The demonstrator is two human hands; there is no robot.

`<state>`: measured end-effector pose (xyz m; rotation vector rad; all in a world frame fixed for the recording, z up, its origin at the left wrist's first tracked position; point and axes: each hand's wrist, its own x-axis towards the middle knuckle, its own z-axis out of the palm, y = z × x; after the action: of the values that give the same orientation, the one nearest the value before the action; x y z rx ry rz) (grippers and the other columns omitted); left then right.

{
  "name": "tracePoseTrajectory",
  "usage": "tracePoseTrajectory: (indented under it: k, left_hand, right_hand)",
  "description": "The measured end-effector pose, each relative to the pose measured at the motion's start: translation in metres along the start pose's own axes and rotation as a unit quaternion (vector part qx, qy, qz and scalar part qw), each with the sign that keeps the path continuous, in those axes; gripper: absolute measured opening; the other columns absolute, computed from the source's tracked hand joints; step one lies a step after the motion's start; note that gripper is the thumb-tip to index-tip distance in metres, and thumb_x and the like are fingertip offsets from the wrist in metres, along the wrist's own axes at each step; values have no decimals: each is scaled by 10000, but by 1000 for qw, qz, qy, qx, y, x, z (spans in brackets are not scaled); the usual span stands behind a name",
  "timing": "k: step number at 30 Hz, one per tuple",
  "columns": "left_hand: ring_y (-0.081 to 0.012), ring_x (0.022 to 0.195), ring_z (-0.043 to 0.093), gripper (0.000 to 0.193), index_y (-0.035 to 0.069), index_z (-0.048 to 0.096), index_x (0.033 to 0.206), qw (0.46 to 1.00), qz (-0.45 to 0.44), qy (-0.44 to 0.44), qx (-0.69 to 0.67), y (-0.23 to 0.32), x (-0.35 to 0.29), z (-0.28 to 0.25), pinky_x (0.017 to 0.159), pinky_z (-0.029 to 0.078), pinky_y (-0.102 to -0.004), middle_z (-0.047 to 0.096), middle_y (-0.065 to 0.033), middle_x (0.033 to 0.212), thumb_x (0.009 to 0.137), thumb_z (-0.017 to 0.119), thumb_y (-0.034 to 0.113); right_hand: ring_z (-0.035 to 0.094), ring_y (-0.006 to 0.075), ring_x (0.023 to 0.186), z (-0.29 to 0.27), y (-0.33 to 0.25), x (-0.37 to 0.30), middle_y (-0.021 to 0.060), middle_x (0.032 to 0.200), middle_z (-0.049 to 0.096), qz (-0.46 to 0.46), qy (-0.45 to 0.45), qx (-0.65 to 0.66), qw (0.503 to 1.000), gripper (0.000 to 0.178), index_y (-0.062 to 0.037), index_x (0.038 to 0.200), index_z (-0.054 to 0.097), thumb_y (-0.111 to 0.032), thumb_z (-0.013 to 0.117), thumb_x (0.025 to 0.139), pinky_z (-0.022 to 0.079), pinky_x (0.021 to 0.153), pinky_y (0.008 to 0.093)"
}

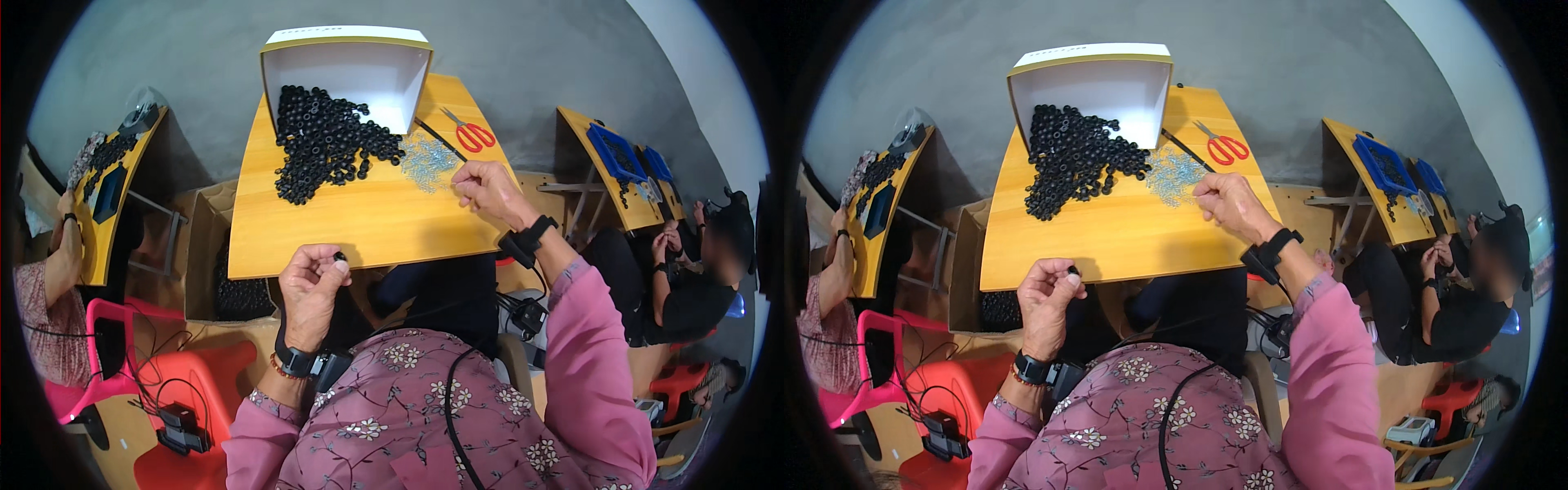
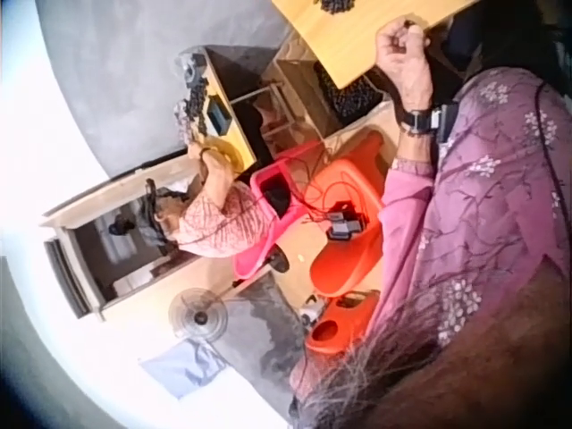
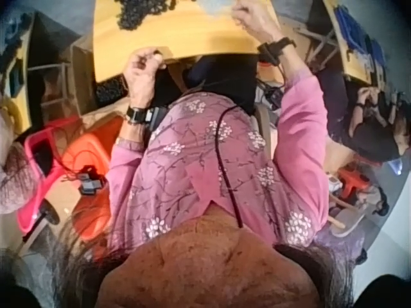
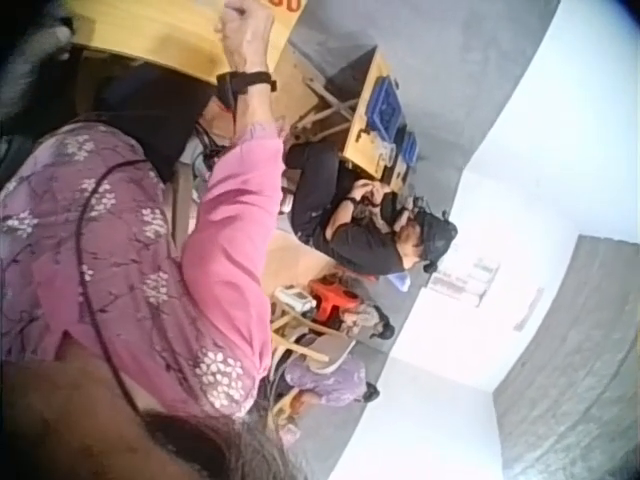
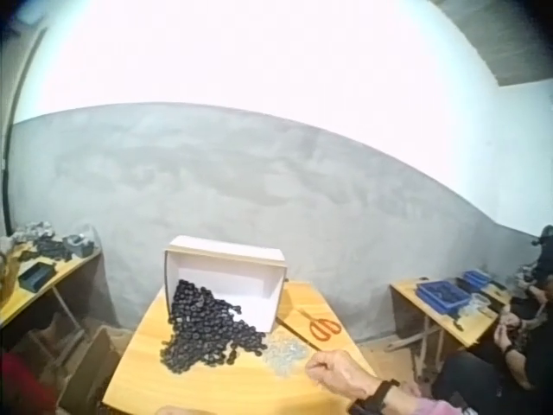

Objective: Manually assembling small black plastic or rubber components at a workstation.

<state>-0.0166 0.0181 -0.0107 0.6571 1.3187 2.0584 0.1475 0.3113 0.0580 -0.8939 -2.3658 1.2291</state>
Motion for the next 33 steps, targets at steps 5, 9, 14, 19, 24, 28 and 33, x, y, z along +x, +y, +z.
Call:
tracePoseTrajectory:
  k: [5, 9, 14, 19, 24, 28, 33]
  left_hand:
    - [-75, 714, 607, 201, -17, 622, 1072, 1000, -6, -29, -10, 1, -5, 2, 693, 520, -211, 630, -16, 847, 883, 691, -28]
    - [-71, 720, 604, 207, -13, 615, 1068, 999, -7, -38, -7, 7, -6, 3, 694, 527, -215, 628, -11, 847, 880, 697, -36]
    - [-66, 718, 605, 197, -7, 607, 1050, 999, -5, -38, -18, 13, -6, 2, 682, 528, -211, 636, -9, 852, 878, 700, -38]
    - [-56, 707, 603, 180, -1, 608, 1021, 999, -9, -45, -2, 14, -7, 0, 666, 519, -199, 645, 0, 829, 875, 709, -32]
    - [-79, 718, 624, 172, 2, 607, 1014, 998, 8, -60, 23, 5, -5, -6, 694, 551, -227, 676, -35, 876, 881, 716, 0]
    - [-17, 692, 536, 155, 10, 620, 971, 999, 2, -50, 13, 8, -5, -2, 645, 473, -175, 596, 44, 791, 865, 724, -35]
    - [-20, 700, 533, 152, 12, 623, 967, 998, 7, -51, 30, 8, -5, -2, 653, 475, -178, 598, 42, 801, 864, 724, -36]
  right_hand:
    - [634, 85, 693, 54, -59, -30, 42, 811, 653, -116, -109, 73, 985, 61, 19, 936, 682, -18, 638, 914, 508, 576, 233]
    - [637, 132, 717, 91, -90, -49, 50, 813, 629, -299, -121, -23, 946, 82, -11, 946, 695, -8, 685, 865, 508, 614, 278]
    - [644, 218, 736, 110, -95, -49, 82, 820, 634, -341, -131, -62, 929, 141, -38, 954, 699, 6, 686, 821, 503, 621, 328]
    - [641, 284, 753, 115, -100, -45, 116, 820, 626, -365, -141, -86, 916, 154, -31, 971, 676, -7, 669, 819, 506, 628, 366]
    - [621, 372, 816, 114, -114, -51, 174, 873, 594, -345, -177, -169, 906, 122, 9, 949, 607, -28, 631, 835, 502, 693, 437]
    - [611, 417, 850, 112, -120, -53, 213, 915, 580, -328, -195, -185, 906, 117, 35, 927, 562, -34, 607, 843, 497, 728, 480]
    - [606, 422, 852, 111, -118, -51, 214, 908, 578, -336, -194, -188, 902, 108, 32, 912, 550, -30, 604, 841, 492, 725, 488]
